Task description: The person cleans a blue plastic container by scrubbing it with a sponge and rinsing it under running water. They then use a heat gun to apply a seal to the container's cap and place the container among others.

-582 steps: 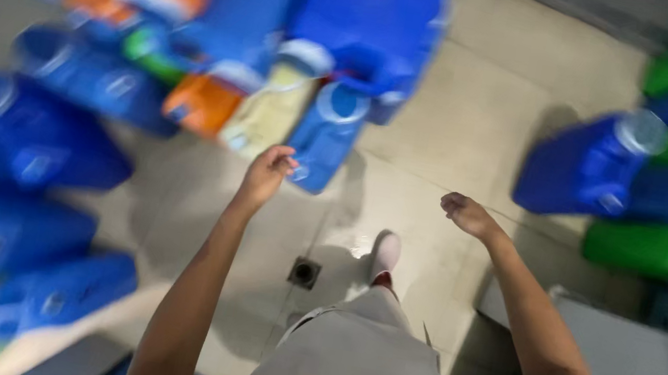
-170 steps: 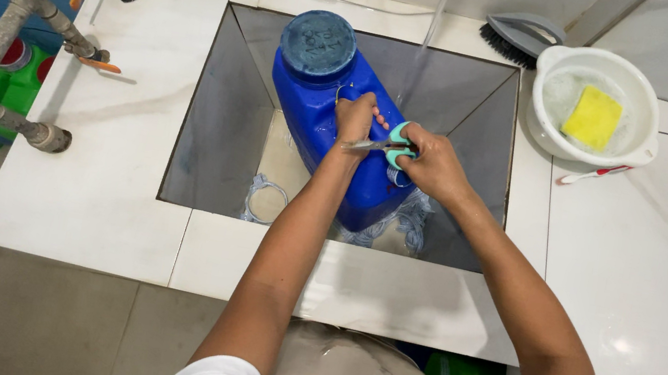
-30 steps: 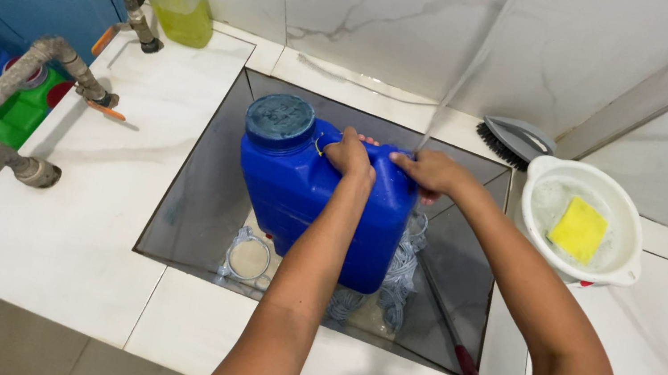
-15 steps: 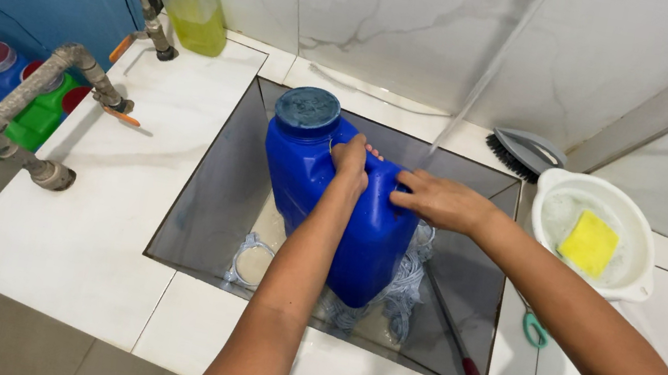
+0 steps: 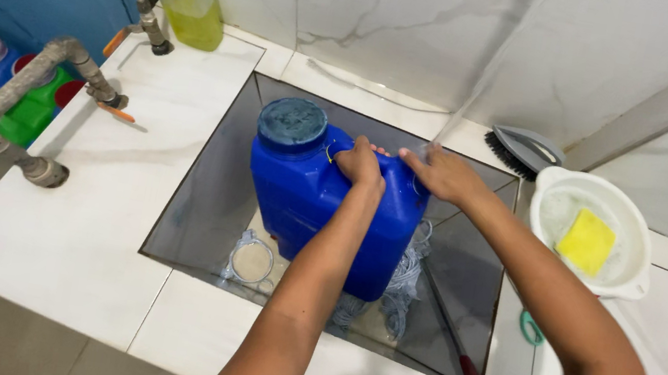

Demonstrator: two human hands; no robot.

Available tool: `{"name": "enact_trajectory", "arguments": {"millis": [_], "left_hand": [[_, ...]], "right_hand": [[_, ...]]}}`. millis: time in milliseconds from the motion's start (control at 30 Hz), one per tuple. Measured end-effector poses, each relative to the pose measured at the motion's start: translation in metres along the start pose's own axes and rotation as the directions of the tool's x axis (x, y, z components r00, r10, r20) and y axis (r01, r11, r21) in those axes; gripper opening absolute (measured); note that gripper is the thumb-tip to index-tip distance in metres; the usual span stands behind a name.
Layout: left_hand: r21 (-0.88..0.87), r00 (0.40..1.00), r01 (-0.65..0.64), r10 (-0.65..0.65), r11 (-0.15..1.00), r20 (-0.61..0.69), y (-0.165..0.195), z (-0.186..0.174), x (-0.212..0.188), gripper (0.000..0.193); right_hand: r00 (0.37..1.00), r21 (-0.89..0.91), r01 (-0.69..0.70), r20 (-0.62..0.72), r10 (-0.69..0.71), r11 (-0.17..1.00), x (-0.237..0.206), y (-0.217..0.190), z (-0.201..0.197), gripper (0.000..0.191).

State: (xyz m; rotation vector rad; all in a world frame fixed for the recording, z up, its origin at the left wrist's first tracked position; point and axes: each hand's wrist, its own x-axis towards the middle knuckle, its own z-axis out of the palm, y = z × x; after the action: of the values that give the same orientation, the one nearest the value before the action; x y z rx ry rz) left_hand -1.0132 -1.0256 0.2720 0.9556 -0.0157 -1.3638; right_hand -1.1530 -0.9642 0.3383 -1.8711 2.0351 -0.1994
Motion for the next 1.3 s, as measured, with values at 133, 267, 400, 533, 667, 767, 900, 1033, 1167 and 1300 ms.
{"name": "enact_trajectory", "arguments": {"millis": [133,267,400,533,667,767,900,1033,1167,1300], "left_hand": [[-0.001,0.999,-0.010,0.010,1.000,0.032,-0.010,0.008,-0.007,0.007],[0.026,0.998,0.011,-0.013,1.000,0.069,-0.011,0.010,-0.001,0.006],[0.122,0.991,0.056,-0.070,0.991,0.114,-0.015,0.006,0.003,0.013],[0.154,0.972,0.142,-0.167,0.978,0.165,-0.012,0.006,0.010,0.011],[0.175,0.980,0.128,-0.152,0.976,0.129,0.000,0.001,0.020,0.011],[0.065,0.984,0.092,-0.101,0.994,0.144,0.005,-0.002,0.020,0.013],[-0.020,0.999,-0.005,0.006,1.000,0.047,-0.001,0.006,0.007,0.005],[0.016,0.999,-0.030,0.030,0.999,-0.016,-0.009,0.015,-0.004,0.009],[-0.018,0.999,-0.033,0.033,0.999,0.024,-0.013,0.018,-0.005,0.011],[0.030,0.999,-0.051,0.051,0.998,-0.011,-0.013,0.021,-0.001,0.009]], "right_hand": [[0.881,0.239,-0.368,0.398,0.255,0.898,0.009,0.008,0.003,0.070],[0.979,0.084,0.177,0.084,-0.184,0.981,-0.023,0.015,-0.002,0.040],[0.765,-0.199,0.639,0.065,-0.640,0.743,-0.058,0.013,-0.016,0.029],[0.549,-0.379,0.802,0.163,-0.820,0.462,-0.068,0.007,-0.032,0.024],[0.130,-0.387,0.913,-0.025,-0.991,0.129,-0.059,0.014,-0.047,0.028],[0.490,-0.369,0.806,-0.022,-0.871,0.463,-0.051,0.020,-0.045,0.026],[0.882,-0.093,0.430,-0.170,-0.440,0.898,-0.034,0.013,-0.018,0.028],[0.970,0.058,0.222,-0.114,-0.215,0.973,-0.009,0.012,-0.005,0.054],[0.976,0.019,0.196,0.097,-0.197,0.980,0.003,0.022,-0.012,0.040],[0.906,0.060,0.415,0.065,-0.418,0.908,-0.008,0.028,-0.019,0.025]]}}
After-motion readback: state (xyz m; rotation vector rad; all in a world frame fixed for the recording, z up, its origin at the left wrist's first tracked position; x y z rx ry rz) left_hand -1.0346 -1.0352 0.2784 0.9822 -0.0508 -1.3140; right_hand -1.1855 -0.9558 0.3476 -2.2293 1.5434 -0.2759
